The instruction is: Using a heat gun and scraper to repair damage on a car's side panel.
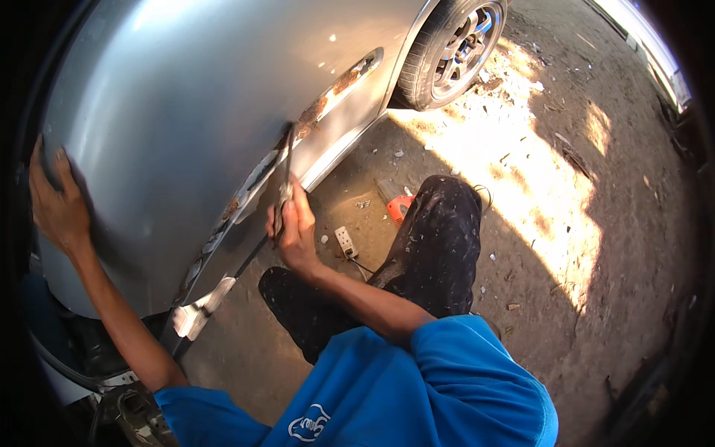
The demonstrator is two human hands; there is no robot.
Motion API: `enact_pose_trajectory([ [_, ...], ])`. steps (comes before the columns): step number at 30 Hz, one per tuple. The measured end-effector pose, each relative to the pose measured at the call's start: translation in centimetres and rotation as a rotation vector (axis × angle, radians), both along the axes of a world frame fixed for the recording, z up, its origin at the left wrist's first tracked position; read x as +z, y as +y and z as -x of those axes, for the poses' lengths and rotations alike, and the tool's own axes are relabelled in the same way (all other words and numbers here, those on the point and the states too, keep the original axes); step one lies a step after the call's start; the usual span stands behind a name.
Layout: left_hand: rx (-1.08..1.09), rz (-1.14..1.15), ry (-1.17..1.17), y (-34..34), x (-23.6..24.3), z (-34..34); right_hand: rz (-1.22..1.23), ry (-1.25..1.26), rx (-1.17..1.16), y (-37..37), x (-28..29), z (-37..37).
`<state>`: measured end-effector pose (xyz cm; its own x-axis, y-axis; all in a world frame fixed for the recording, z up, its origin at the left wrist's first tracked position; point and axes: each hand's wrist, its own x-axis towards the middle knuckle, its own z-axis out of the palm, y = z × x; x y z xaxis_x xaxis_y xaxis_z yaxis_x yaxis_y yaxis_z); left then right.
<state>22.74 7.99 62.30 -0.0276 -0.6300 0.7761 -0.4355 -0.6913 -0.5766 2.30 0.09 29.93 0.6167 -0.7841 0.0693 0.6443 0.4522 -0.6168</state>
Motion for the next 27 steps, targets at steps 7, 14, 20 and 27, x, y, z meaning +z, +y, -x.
enact_pose_trajectory([
  [7, -0.227, 0.082, 0.01, -1.5, -2.0, 0.4, -0.221, -0.04, -0.099, -8.5, 2.2, -0.9],
  [14, 0.029, 0.02, 0.001, 0.4, -0.1, 0.6, -0.063, 0.174, -0.248, -13.6, 0.9, -0.1],
  [20, -0.018, -0.004, -0.032, 0.0, -0.4, 0.0, -0.087, 0.216, -0.147, -7.3, -0.4, 4.8],
  [27, 0.011, -0.004, -0.027, -0.5, -0.7, -0.6, 0.025, 0.27, -0.083, -4.0, 1.8, 1.4],
])
